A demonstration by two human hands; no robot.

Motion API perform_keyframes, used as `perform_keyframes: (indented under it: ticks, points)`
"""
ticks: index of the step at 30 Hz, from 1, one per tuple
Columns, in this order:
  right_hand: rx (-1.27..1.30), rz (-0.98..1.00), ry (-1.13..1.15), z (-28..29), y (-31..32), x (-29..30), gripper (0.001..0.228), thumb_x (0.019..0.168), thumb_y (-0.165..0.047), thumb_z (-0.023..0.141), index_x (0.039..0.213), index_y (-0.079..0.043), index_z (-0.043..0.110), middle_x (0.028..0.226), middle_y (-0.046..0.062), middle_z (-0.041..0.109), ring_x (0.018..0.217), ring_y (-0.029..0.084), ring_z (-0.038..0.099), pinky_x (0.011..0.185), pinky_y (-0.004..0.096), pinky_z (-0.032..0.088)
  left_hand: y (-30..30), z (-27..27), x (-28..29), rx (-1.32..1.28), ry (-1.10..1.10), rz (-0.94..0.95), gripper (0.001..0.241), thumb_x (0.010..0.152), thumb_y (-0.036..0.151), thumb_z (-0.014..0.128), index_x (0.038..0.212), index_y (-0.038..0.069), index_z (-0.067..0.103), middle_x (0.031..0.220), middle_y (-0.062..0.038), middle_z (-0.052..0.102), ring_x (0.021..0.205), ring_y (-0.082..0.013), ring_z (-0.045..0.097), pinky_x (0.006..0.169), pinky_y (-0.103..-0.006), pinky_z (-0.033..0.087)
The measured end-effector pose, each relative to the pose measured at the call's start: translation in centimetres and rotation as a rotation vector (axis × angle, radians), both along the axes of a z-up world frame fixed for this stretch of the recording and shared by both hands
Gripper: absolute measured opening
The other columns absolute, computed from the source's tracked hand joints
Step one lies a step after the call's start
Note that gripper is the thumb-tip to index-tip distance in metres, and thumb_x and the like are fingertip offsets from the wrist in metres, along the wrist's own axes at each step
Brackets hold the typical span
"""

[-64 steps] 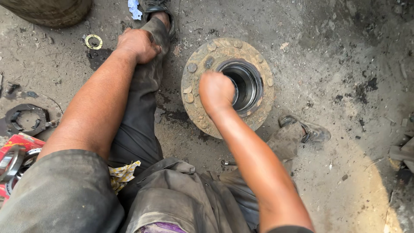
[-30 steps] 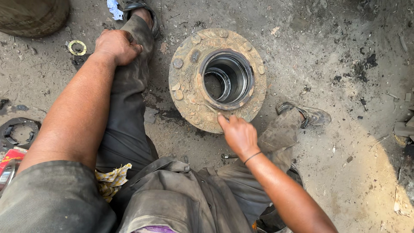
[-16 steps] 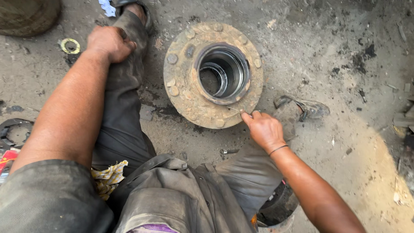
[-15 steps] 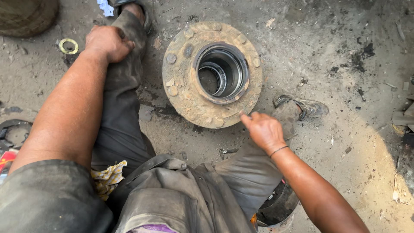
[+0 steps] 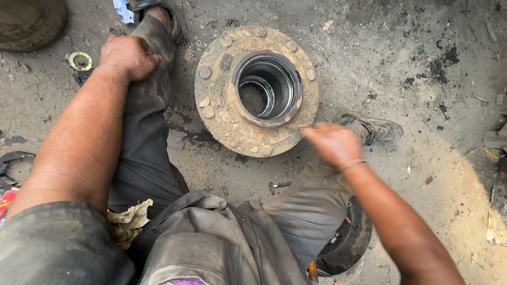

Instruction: The person scrapes grease and debris from the inner surface of a wheel hub using a small metal tool, then wipes the hub with a cloth. The person rotates the hub to access different areas and continues scraping and wiping throughout the clip.

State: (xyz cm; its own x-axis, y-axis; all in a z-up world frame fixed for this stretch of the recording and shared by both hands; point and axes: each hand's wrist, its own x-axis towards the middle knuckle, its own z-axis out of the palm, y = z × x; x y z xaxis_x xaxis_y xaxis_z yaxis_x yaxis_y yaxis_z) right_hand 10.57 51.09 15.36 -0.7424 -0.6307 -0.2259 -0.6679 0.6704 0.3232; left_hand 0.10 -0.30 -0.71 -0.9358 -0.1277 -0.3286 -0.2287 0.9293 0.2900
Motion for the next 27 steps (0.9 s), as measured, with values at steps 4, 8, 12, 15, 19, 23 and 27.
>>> perform_keyframes:
  ticks: [4,8,12,15,19,23,27]
  points:
    - [0.299,-0.269,-0.092,1.2,3.4,0.3,0.01,0.111,-0.026,0.051,0.115,-0.027,0.061,0.075,0.004,0.061,0.06,0.019,0.066,0.04,0.033,0.053,0.0,0.1,-0.5,0.036,0.05,-0.008,0.04,0.09,0.051,0.073,0.11,0.017,0.079,0.122,-0.013,0.072,0.128,-0.0414,0.052,0.107,-0.0488,0.042]
    - [-0.069,-0.231,-0.073,-2.0,0.9,3.4,0.022,0.098,-0.021,0.056,0.117,-0.027,0.065,0.084,0.003,0.07,0.062,0.019,0.067,0.045,0.036,0.053,0.1,0.3,0.3,0.005,0.024,-0.026,0.038,0.092,0.052,0.071,0.106,0.017,0.08,0.12,-0.013,0.073,0.127,-0.0408,0.054,0.108,-0.0485,0.043]
    - [-0.48,-0.73,-0.381,-6.5,-2.8,7.3,0.026,0.101,-0.025,0.057,0.126,-0.026,0.066,0.084,0.003,0.076,0.068,0.016,0.069,0.061,0.034,0.055,0.3,1.1,0.3,0.015,-0.014,0.003,0.036,0.09,0.051,0.072,0.104,0.018,0.079,0.118,-0.012,0.074,0.127,-0.0389,0.054,0.108,-0.0474,0.042]
    - [-0.792,-1.074,-0.558,-9.3,-4.1,9.7,0.036,0.102,-0.02,0.056,0.137,-0.022,0.062,0.087,0.003,0.077,0.067,0.012,0.067,0.06,0.03,0.053,0.4,1.1,0.4,0.031,-0.025,0.021,0.035,0.09,0.051,0.072,0.104,0.019,0.079,0.119,-0.012,0.073,0.129,-0.0381,0.052,0.108,-0.0477,0.042]
    - [-1.129,-1.061,-0.635,-11.8,-6.7,10.3,0.044,0.104,-0.017,0.055,0.148,-0.019,0.055,0.106,0.006,0.074,0.077,0.007,0.066,0.065,0.026,0.055,0.2,0.9,-0.1,0.005,-0.015,0.0,0.039,0.093,0.052,0.071,0.11,0.018,0.079,0.122,-0.012,0.073,0.128,-0.0375,0.055,0.112,-0.0471,0.04]
    - [-0.948,-1.074,-0.664,-12.8,-12.2,7.4,0.048,0.104,-0.018,0.052,0.151,-0.024,0.052,0.112,0.009,0.072,0.064,0.01,0.057,0.056,0.029,0.05,0.4,0.6,0.1,0.003,-0.003,0.024,0.039,0.09,0.051,0.071,0.108,0.018,0.079,0.122,-0.013,0.072,0.13,-0.0389,0.052,0.108,-0.0474,0.04]
    - [-1.044,-0.912,-0.498,-11.4,-15.8,5.2,0.041,0.107,-0.017,0.056,0.147,-0.023,0.061,0.095,0.002,0.074,0.064,0.007,0.057,0.063,0.025,0.05,0.0,0.6,0.4,0.007,0.037,-0.034,0.04,0.092,0.051,0.071,0.11,0.016,0.079,0.12,-0.017,0.072,0.124,-0.0404,0.056,0.111,-0.0462,0.038]
